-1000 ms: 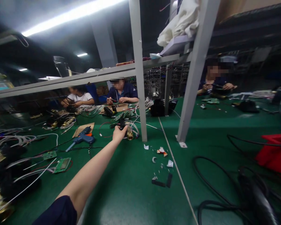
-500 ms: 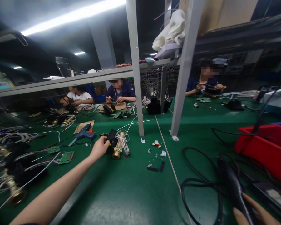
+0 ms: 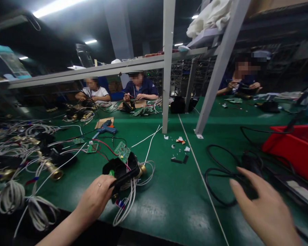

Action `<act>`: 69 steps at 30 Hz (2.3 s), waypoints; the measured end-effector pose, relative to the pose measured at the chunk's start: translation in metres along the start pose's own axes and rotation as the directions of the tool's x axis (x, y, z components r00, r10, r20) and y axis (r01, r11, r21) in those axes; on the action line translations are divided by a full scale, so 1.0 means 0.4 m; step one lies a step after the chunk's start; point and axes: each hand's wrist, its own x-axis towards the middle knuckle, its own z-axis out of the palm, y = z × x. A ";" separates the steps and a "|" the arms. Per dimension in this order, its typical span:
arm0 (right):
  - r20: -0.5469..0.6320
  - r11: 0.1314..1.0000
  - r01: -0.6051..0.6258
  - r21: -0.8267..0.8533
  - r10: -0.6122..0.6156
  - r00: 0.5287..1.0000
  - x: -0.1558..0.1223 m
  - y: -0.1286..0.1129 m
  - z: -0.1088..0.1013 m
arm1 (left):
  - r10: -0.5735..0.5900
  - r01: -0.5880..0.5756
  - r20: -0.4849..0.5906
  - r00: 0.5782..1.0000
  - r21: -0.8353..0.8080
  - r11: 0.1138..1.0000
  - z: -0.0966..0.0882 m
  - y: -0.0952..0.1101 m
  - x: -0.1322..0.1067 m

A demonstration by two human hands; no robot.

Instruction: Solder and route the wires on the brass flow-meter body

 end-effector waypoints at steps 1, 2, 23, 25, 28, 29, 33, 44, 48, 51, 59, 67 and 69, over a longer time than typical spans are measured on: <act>0.108 0.994 -0.019 0.104 0.008 0.994 -0.014 -0.086 0.002 | 0.038 -0.038 -0.013 0.999 0.013 0.999 -0.008 0.016 -0.011; 0.216 0.977 0.015 0.211 -0.062 0.974 -0.027 -0.170 0.009 | 0.069 -0.069 -0.022 0.997 0.019 0.997 -0.012 0.031 -0.020; 0.645 0.731 0.461 0.502 -0.672 0.364 -0.214 -0.579 0.109 | 0.216 -0.190 -0.216 0.952 0.134 0.973 0.045 0.073 -0.064; 0.570 0.671 0.448 0.591 -0.740 0.356 -0.202 -0.576 0.125 | 0.201 -0.177 -0.242 0.949 0.114 0.978 0.043 0.067 -0.056; 0.446 0.654 0.315 0.688 -0.723 0.527 -0.165 -0.576 0.145 | 0.146 -0.153 -0.187 0.971 -0.024 0.988 0.025 0.060 -0.040; 0.426 0.660 0.264 0.703 -0.688 0.587 -0.150 -0.578 0.148 | 0.122 -0.134 -0.159 0.980 -0.072 0.988 0.017 0.057 -0.035; 0.403 0.596 0.144 0.790 -0.682 0.611 -0.108 -0.589 0.140 | 0.078 -0.091 -0.078 0.994 -0.177 0.980 -0.007 0.045 -0.024; 0.336 0.280 -0.200 0.939 -0.620 0.709 -0.073 -0.607 0.116 | -0.071 0.086 0.089 0.993 -0.179 0.980 -0.033 0.063 0.007; 0.384 0.323 -0.216 0.921 -0.670 0.635 -0.079 -0.625 0.100 | -0.173 0.227 0.239 0.956 -0.221 0.948 -0.008 0.101 0.069; 0.465 0.316 -0.345 0.884 -0.669 0.579 -0.060 -0.596 0.102 | -0.179 0.332 0.432 0.884 -0.310 0.891 0.029 0.104 0.101; 0.486 0.528 -0.276 0.803 -0.313 0.816 -0.021 -0.425 0.241 | -0.607 0.615 0.165 0.777 -0.404 0.677 -0.012 0.070 0.095; 0.562 0.421 -0.381 0.823 -0.699 0.442 -0.142 -0.498 0.164 | -0.944 0.730 0.038 0.329 -0.645 0.228 -0.124 0.052 0.047; 0.539 0.362 -0.461 0.810 -0.769 0.343 -0.181 -0.512 0.159 | -0.970 0.673 0.085 0.228 -0.733 0.094 -0.112 0.052 0.040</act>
